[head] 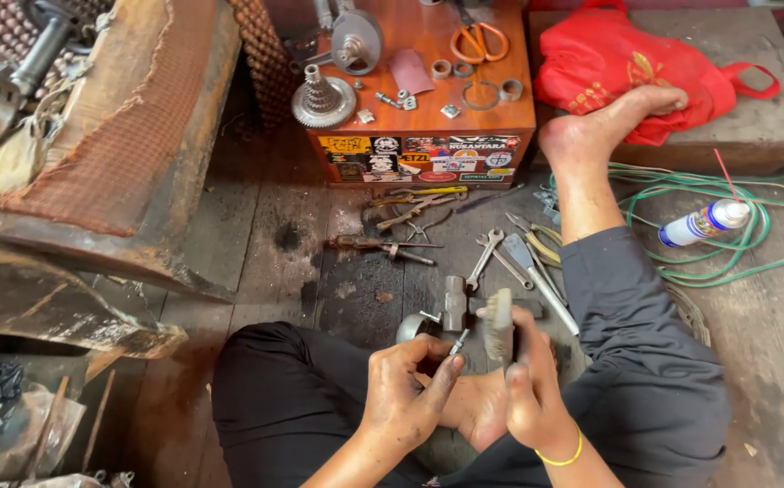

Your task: The person sits on the floor and cleans a small metal mechanical part using a wire brush. They hold the part in one hand and scrub it with the brush in the other, rotating the object to clean different sides. The person also uses a hammer to tap the part at one point.

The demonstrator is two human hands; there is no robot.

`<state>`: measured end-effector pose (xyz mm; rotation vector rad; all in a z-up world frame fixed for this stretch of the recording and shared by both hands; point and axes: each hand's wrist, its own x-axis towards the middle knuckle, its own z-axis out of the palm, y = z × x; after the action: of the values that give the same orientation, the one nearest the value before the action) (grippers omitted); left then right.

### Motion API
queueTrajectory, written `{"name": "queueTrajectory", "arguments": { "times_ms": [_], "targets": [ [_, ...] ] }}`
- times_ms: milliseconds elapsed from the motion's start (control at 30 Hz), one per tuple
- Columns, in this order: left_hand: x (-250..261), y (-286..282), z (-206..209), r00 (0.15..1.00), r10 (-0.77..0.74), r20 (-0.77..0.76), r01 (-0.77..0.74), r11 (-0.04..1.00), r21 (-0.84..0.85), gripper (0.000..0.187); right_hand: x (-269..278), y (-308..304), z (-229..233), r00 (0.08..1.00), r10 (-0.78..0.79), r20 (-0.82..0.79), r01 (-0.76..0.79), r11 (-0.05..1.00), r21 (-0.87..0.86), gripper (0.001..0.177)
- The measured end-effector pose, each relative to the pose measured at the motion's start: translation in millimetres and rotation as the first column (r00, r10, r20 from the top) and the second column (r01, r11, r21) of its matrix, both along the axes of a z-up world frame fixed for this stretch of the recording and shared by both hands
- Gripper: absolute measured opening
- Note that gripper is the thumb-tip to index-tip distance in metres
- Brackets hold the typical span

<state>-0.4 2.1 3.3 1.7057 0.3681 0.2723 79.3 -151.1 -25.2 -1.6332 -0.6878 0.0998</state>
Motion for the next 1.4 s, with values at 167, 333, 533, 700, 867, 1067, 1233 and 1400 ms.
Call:
{"name": "queueTrajectory", "arguments": {
  "times_ms": [167, 333, 533, 700, 867, 1067, 1233, 1400],
  "targets": [
    [-0.8, 1.2, 10.0, 0.999, 0.048, 0.006, -0.048, 0.999, 0.008, 0.012, -3.2, 17.3, -4.1, 0.970, -0.100, 0.220, 0.134, 0.981, -0.143, 0.036],
    [-3.5, 4.7, 1.9, 0.997, 0.068, 0.032, -0.067, 0.997, -0.029, 0.008, -9.4, 13.3, -28.7, 0.920, -0.212, 0.329, 0.274, 0.949, -0.156, 0.038],
    [-7.2, 7.5, 8.9, 0.997, 0.053, 0.048, -0.054, 0.998, 0.024, 0.005, -15.8, 12.2, -42.0, 0.898, -0.197, 0.393, 0.277, 0.948, -0.158, 0.038],
    [-12.7, 3.8, 10.7, 0.993, -0.036, 0.111, 0.014, 0.983, 0.185, 0.025, -9.2, 8.9, -51.0, 0.847, -0.152, 0.510, 0.230, 0.969, -0.092, 0.036],
    [-18.7, 15.7, 13.1, 0.999, 0.037, -0.013, -0.037, 0.999, 0.024, 0.015, 12.1, 5.1, -62.1, 0.883, -0.231, 0.409, 0.244, 0.969, 0.020, 0.036],
    [-20.2, 2.4, 9.8, 1.000, -0.005, 0.012, 0.006, 0.996, -0.084, 0.016, -0.7, 18.1, -78.7, 0.922, -0.143, 0.361, 0.113, 0.988, 0.104, 0.048],
    [-14.4, 12.2, 8.5, 0.999, 0.025, -0.040, -0.027, 0.998, -0.058, 0.014, -0.5, 16.9, -52.9, 0.880, -0.276, 0.387, 0.294, 0.956, 0.013, 0.027],
    [-14.3, 9.6, -3.6, 1.000, -0.017, -0.001, 0.017, 0.999, 0.035, 0.018, -7.0, 23.0, -51.3, 0.839, -0.179, 0.514, 0.132, 0.983, 0.126, 0.032]
  ]
}}
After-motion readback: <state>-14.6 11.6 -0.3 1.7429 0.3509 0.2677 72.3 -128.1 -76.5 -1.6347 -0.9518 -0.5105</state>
